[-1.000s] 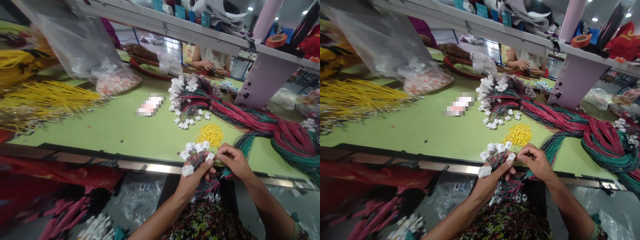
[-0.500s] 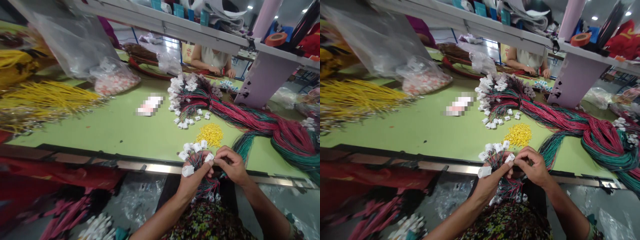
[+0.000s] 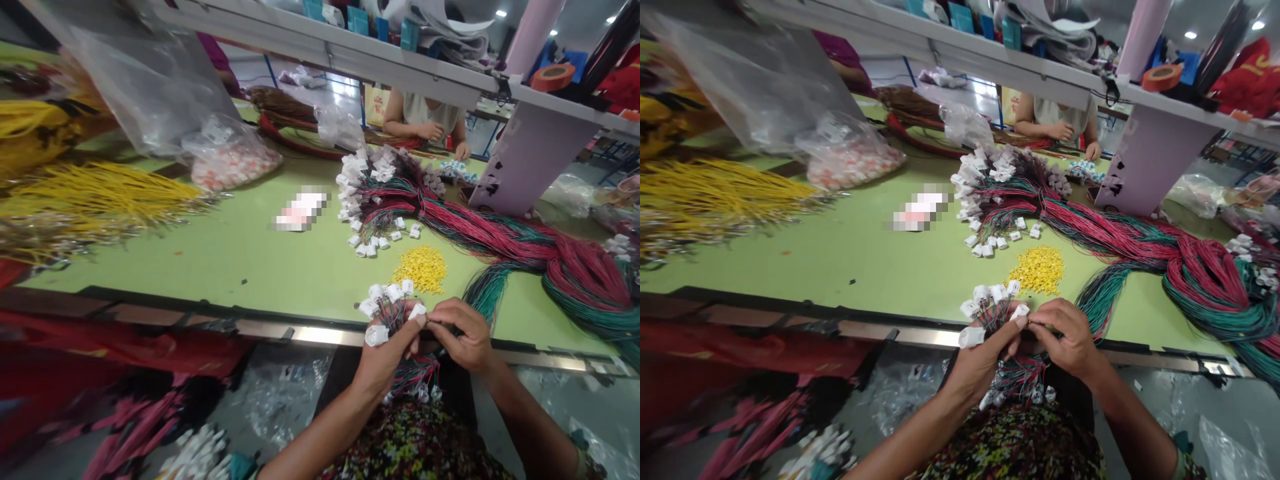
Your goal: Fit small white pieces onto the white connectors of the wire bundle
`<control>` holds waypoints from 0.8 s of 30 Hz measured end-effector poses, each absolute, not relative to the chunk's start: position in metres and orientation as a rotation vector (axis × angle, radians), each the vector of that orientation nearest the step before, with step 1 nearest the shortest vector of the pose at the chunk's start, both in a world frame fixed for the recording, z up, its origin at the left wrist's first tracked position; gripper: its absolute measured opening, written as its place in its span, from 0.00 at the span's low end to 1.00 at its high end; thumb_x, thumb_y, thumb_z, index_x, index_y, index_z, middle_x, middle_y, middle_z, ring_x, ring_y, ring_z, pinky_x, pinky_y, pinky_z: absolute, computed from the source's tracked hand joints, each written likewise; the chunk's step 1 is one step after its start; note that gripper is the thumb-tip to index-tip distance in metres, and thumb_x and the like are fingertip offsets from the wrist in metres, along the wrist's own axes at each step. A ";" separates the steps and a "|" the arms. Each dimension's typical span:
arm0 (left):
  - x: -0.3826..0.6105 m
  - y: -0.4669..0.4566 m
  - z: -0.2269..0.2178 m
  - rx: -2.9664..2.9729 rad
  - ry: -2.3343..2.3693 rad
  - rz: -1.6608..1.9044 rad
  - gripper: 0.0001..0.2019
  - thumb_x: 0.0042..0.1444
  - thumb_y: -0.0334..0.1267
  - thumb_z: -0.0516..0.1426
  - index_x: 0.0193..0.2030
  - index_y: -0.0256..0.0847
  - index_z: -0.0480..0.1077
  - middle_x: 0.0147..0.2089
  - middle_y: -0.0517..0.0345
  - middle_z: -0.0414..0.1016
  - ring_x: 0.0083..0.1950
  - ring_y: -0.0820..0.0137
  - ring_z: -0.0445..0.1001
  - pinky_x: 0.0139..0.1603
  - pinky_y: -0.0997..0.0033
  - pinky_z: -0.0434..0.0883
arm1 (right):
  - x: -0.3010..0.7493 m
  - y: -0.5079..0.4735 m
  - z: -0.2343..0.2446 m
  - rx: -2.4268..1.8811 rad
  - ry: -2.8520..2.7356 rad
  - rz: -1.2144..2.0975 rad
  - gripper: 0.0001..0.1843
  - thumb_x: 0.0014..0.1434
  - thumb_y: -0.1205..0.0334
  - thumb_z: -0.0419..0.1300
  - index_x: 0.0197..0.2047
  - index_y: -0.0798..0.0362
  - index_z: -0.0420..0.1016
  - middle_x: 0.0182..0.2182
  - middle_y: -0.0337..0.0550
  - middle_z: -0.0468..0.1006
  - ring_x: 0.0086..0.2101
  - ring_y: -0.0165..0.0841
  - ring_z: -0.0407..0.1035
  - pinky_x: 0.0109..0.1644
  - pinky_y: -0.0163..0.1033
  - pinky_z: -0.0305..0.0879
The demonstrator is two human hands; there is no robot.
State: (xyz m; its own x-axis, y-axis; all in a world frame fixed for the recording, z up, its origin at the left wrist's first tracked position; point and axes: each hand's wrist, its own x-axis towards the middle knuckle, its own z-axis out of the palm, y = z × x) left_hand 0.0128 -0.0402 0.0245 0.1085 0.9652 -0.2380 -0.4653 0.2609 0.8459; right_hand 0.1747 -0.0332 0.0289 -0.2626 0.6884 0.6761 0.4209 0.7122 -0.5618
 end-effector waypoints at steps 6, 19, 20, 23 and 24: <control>0.013 -0.039 0.022 0.690 0.927 1.183 0.15 0.48 0.46 0.71 0.38 0.42 0.77 0.18 0.68 0.66 0.19 0.78 0.59 0.21 0.76 0.57 | 0.174 -0.037 0.032 -0.930 -1.922 0.298 0.09 0.64 0.70 0.62 0.44 0.48 0.81 0.34 0.46 0.82 0.34 0.36 0.75 0.37 0.41 0.73; 0.012 -0.040 0.023 0.652 0.924 1.178 0.15 0.47 0.44 0.72 0.38 0.41 0.77 0.21 0.68 0.66 0.19 0.80 0.59 0.20 0.78 0.56 | 0.177 -0.034 0.029 -0.891 -1.964 0.217 0.09 0.64 0.70 0.62 0.45 0.50 0.80 0.34 0.47 0.82 0.34 0.35 0.77 0.37 0.39 0.75; 0.011 -0.040 0.023 0.664 0.911 1.170 0.15 0.47 0.44 0.71 0.38 0.41 0.77 0.20 0.67 0.67 0.19 0.79 0.60 0.20 0.78 0.57 | 0.177 -0.034 0.030 -0.912 -1.952 0.230 0.09 0.65 0.70 0.62 0.45 0.50 0.80 0.34 0.47 0.82 0.34 0.35 0.76 0.37 0.40 0.75; 0.009 -0.041 0.024 0.698 0.887 1.163 0.14 0.47 0.42 0.72 0.39 0.41 0.78 0.24 0.62 0.74 0.24 0.75 0.69 0.25 0.75 0.67 | 0.175 -0.036 0.031 -0.995 -1.858 0.324 0.07 0.65 0.68 0.61 0.43 0.50 0.80 0.34 0.46 0.81 0.34 0.35 0.75 0.37 0.40 0.74; 0.008 -0.041 0.025 0.712 0.888 1.167 0.14 0.46 0.41 0.72 0.39 0.41 0.79 0.28 0.60 0.77 0.27 0.73 0.73 0.30 0.73 0.72 | 0.174 -0.037 0.032 -1.025 -1.807 0.374 0.06 0.65 0.68 0.61 0.42 0.50 0.80 0.33 0.45 0.81 0.34 0.35 0.75 0.38 0.40 0.74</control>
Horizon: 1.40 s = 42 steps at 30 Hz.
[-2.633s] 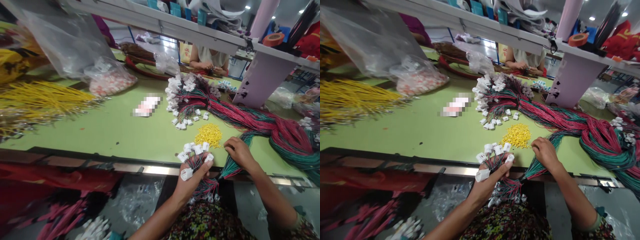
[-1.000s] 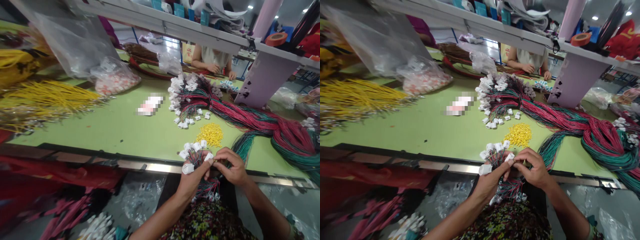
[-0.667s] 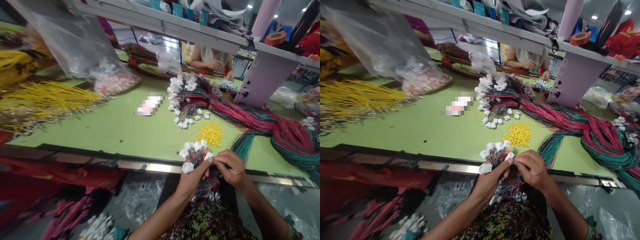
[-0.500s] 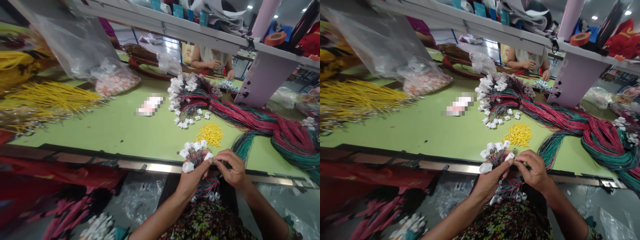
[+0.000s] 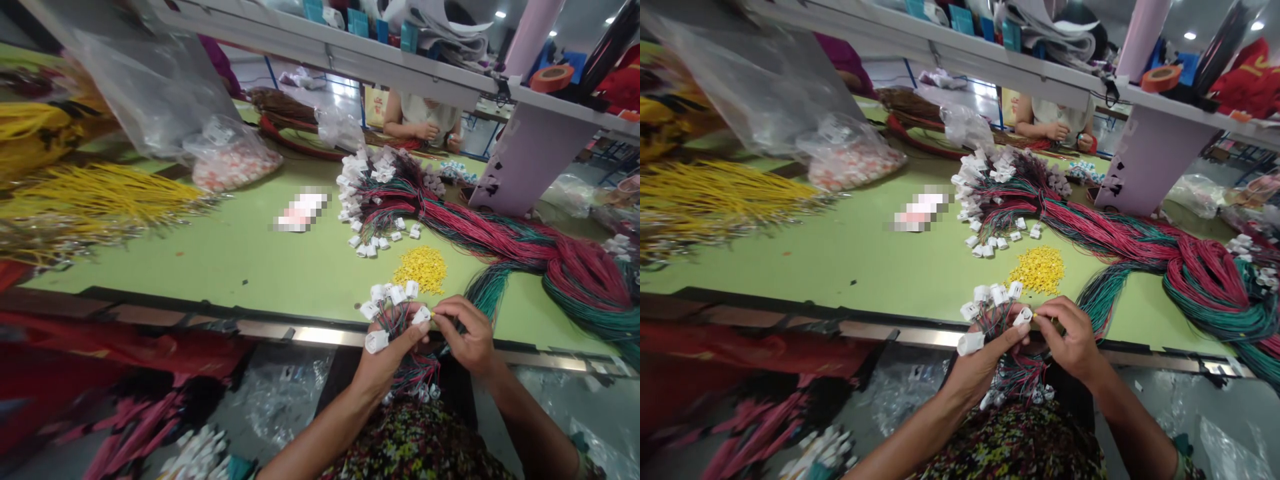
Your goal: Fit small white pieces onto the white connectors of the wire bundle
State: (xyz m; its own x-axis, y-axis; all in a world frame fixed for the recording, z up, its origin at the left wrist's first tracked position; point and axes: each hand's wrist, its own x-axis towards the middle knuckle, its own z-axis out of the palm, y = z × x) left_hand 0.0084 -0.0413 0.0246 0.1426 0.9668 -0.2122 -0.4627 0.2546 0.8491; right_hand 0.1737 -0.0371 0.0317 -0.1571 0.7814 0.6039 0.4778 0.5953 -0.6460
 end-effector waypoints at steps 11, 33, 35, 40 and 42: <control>0.005 -0.045 0.021 0.968 0.888 1.206 0.09 0.50 0.39 0.70 0.37 0.42 0.79 0.33 0.55 0.80 0.34 0.66 0.76 0.39 0.64 0.78 | 0.170 -0.051 0.050 -1.106 -1.709 0.637 0.06 0.65 0.66 0.63 0.39 0.49 0.83 0.32 0.42 0.80 0.34 0.34 0.74 0.38 0.38 0.72; 0.004 -0.046 0.016 1.140 0.953 1.260 0.05 0.50 0.37 0.69 0.36 0.45 0.83 0.34 0.53 0.84 0.38 0.60 0.80 0.46 0.57 0.77 | 0.173 -0.043 0.044 -1.217 -1.282 1.340 0.15 0.55 0.49 0.72 0.34 0.52 0.79 0.22 0.35 0.76 0.21 0.26 0.68 0.24 0.31 0.67; 0.003 -0.046 0.021 1.148 0.960 1.260 0.05 0.51 0.36 0.68 0.36 0.45 0.83 0.36 0.53 0.85 0.39 0.60 0.80 0.48 0.57 0.77 | 0.172 -0.044 0.042 -1.200 -1.305 1.308 0.14 0.55 0.50 0.72 0.36 0.52 0.80 0.25 0.38 0.79 0.24 0.27 0.70 0.28 0.32 0.70; 0.003 -0.048 0.030 1.127 0.978 1.252 0.04 0.50 0.36 0.68 0.35 0.45 0.83 0.38 0.53 0.85 0.40 0.59 0.81 0.50 0.56 0.77 | 0.172 -0.045 0.038 -1.128 -1.392 1.081 0.07 0.58 0.56 0.71 0.36 0.49 0.82 0.32 0.40 0.79 0.33 0.31 0.74 0.37 0.34 0.72; 0.004 -0.048 0.031 1.140 0.982 1.238 0.04 0.50 0.36 0.68 0.35 0.45 0.82 0.37 0.52 0.85 0.41 0.58 0.80 0.51 0.55 0.77 | 0.173 -0.045 0.039 -1.077 -1.438 1.024 0.03 0.58 0.59 0.71 0.36 0.48 0.83 0.33 0.40 0.78 0.35 0.31 0.74 0.39 0.34 0.71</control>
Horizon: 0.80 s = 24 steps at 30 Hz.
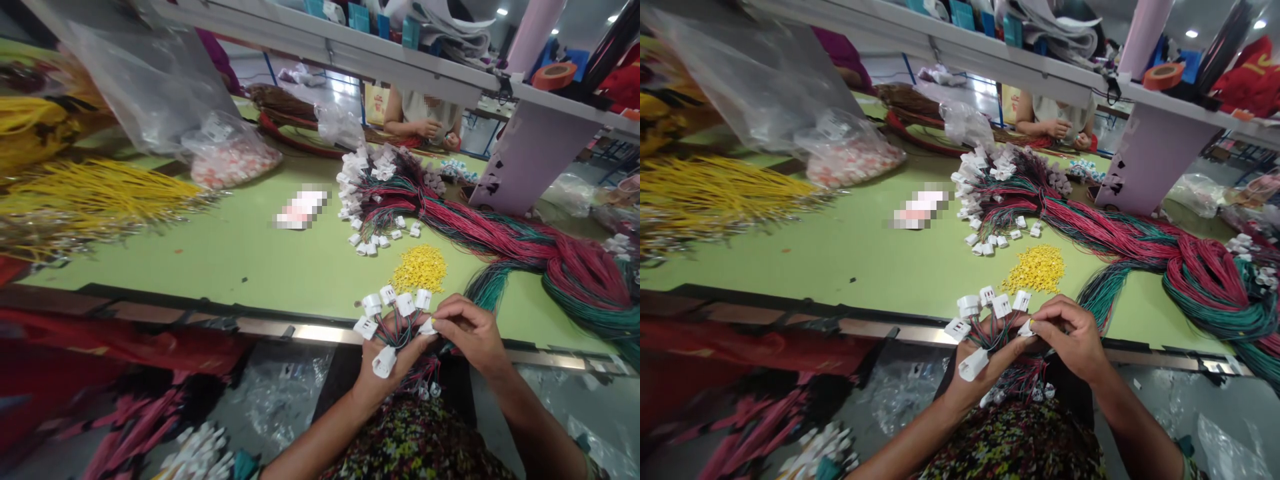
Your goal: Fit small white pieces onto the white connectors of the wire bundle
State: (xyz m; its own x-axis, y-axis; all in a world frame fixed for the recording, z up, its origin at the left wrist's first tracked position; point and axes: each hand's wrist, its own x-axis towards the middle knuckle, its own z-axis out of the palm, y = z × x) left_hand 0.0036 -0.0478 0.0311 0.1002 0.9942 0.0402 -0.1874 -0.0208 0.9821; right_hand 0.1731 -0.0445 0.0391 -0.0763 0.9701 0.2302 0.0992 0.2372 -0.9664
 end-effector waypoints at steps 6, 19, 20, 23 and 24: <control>0.005 -0.048 0.025 1.141 0.991 1.243 0.05 0.52 0.37 0.67 0.37 0.43 0.81 0.38 0.52 0.85 0.41 0.59 0.81 0.50 0.55 0.78 | 0.175 -0.047 0.044 -1.084 -1.429 1.036 0.04 0.63 0.61 0.65 0.37 0.49 0.82 0.32 0.39 0.76 0.32 0.30 0.71 0.36 0.33 0.69; 0.003 -0.048 0.021 1.332 0.984 1.389 0.05 0.54 0.34 0.64 0.38 0.44 0.80 0.37 0.54 0.84 0.38 0.61 0.82 0.43 0.60 0.82 | 0.170 -0.056 0.053 -1.192 -1.590 0.837 0.05 0.64 0.62 0.64 0.36 0.49 0.82 0.32 0.40 0.77 0.31 0.30 0.69 0.33 0.34 0.62; 0.003 -0.048 0.020 1.342 0.986 1.386 0.05 0.54 0.34 0.64 0.38 0.44 0.80 0.37 0.53 0.84 0.38 0.60 0.82 0.44 0.60 0.82 | 0.170 -0.055 0.052 -1.192 -1.562 0.877 0.05 0.63 0.62 0.65 0.36 0.49 0.82 0.32 0.40 0.77 0.32 0.30 0.69 0.33 0.35 0.62; 0.002 -0.048 0.019 1.349 0.992 1.347 0.05 0.54 0.35 0.64 0.38 0.43 0.80 0.38 0.53 0.85 0.40 0.60 0.83 0.46 0.58 0.81 | 0.169 -0.052 0.048 -1.188 -1.398 1.093 0.06 0.59 0.57 0.68 0.36 0.50 0.81 0.29 0.38 0.76 0.30 0.30 0.69 0.33 0.34 0.65; 0.002 -0.048 0.019 1.339 0.990 1.331 0.05 0.55 0.35 0.64 0.38 0.43 0.80 0.38 0.53 0.85 0.40 0.60 0.83 0.47 0.58 0.81 | 0.170 -0.051 0.047 -1.189 -1.334 1.181 0.08 0.58 0.55 0.70 0.36 0.50 0.81 0.28 0.38 0.76 0.28 0.29 0.69 0.32 0.34 0.65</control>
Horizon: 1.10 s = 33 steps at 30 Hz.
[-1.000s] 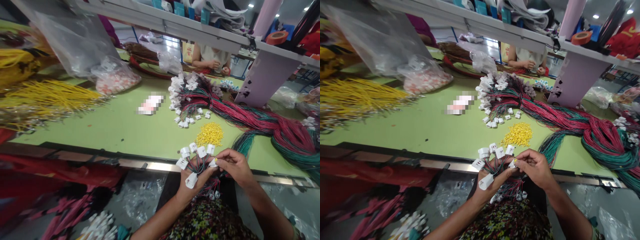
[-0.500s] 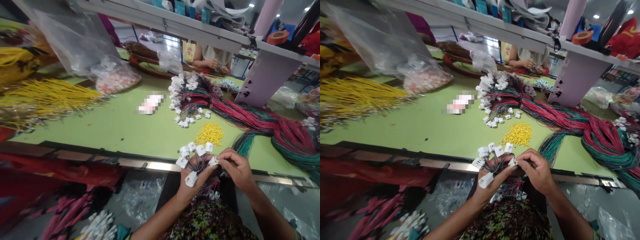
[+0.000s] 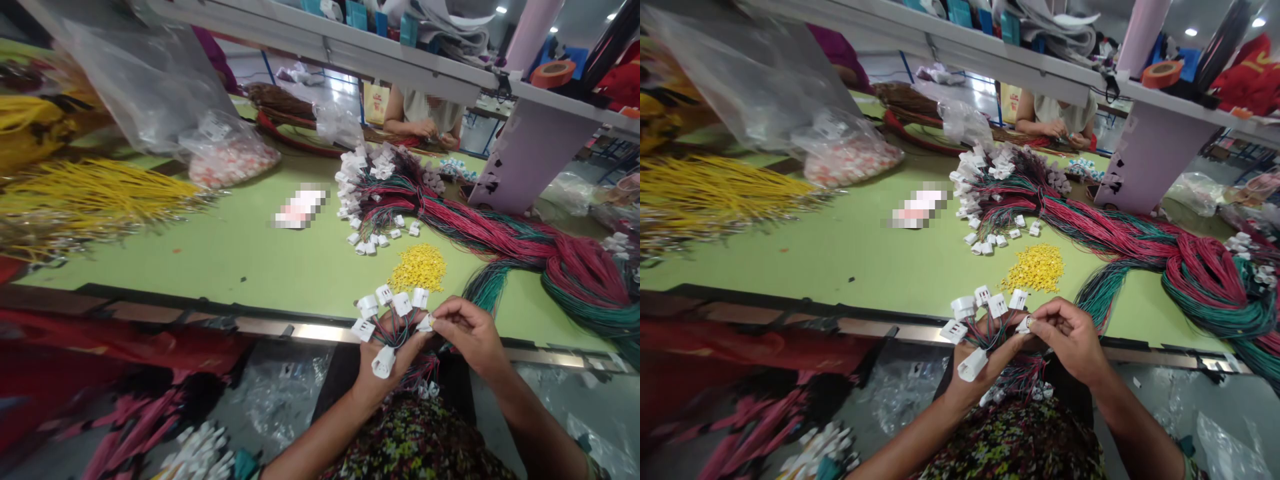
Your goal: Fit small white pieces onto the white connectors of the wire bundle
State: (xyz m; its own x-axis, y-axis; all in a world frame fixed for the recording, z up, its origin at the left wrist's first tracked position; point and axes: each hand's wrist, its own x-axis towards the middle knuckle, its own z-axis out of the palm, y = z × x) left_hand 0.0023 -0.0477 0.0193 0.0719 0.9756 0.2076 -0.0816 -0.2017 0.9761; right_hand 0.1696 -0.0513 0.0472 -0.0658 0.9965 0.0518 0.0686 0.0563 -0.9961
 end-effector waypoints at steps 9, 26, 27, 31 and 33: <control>0.001 -0.049 0.017 1.316 1.008 1.325 0.05 0.54 0.36 0.65 0.38 0.41 0.81 0.38 0.51 0.85 0.40 0.60 0.83 0.48 0.57 0.80 | 0.170 -0.046 0.049 -1.196 -1.138 1.489 0.18 0.50 0.47 0.75 0.33 0.52 0.80 0.19 0.32 0.71 0.20 0.23 0.60 0.24 0.31 0.55; 0.005 -0.049 0.019 1.353 1.003 1.402 0.06 0.54 0.33 0.64 0.40 0.43 0.80 0.38 0.54 0.86 0.40 0.62 0.84 0.46 0.60 0.84 | 0.168 -0.046 0.042 -1.176 -1.090 1.467 0.19 0.50 0.45 0.74 0.32 0.52 0.80 0.23 0.35 0.74 0.24 0.26 0.60 0.29 0.32 0.57; 0.005 -0.049 0.020 1.357 1.001 1.407 0.06 0.54 0.33 0.64 0.40 0.43 0.80 0.38 0.55 0.86 0.39 0.62 0.85 0.46 0.61 0.84 | 0.169 -0.045 0.043 -1.172 -1.098 1.468 0.18 0.50 0.45 0.74 0.32 0.52 0.80 0.24 0.36 0.75 0.24 0.26 0.61 0.30 0.33 0.58; 0.006 -0.049 0.021 1.363 1.009 1.413 0.06 0.54 0.32 0.64 0.39 0.44 0.79 0.38 0.57 0.86 0.40 0.63 0.85 0.47 0.61 0.84 | 0.171 -0.043 0.044 -1.141 -1.117 1.504 0.18 0.49 0.46 0.75 0.32 0.51 0.80 0.26 0.37 0.77 0.25 0.26 0.63 0.31 0.33 0.62; 0.006 -0.049 0.019 1.350 1.020 1.404 0.06 0.54 0.32 0.65 0.39 0.44 0.79 0.38 0.57 0.86 0.40 0.62 0.85 0.48 0.59 0.83 | 0.172 -0.042 0.045 -1.134 -1.132 1.509 0.18 0.49 0.46 0.75 0.32 0.51 0.81 0.26 0.37 0.77 0.26 0.27 0.64 0.31 0.33 0.63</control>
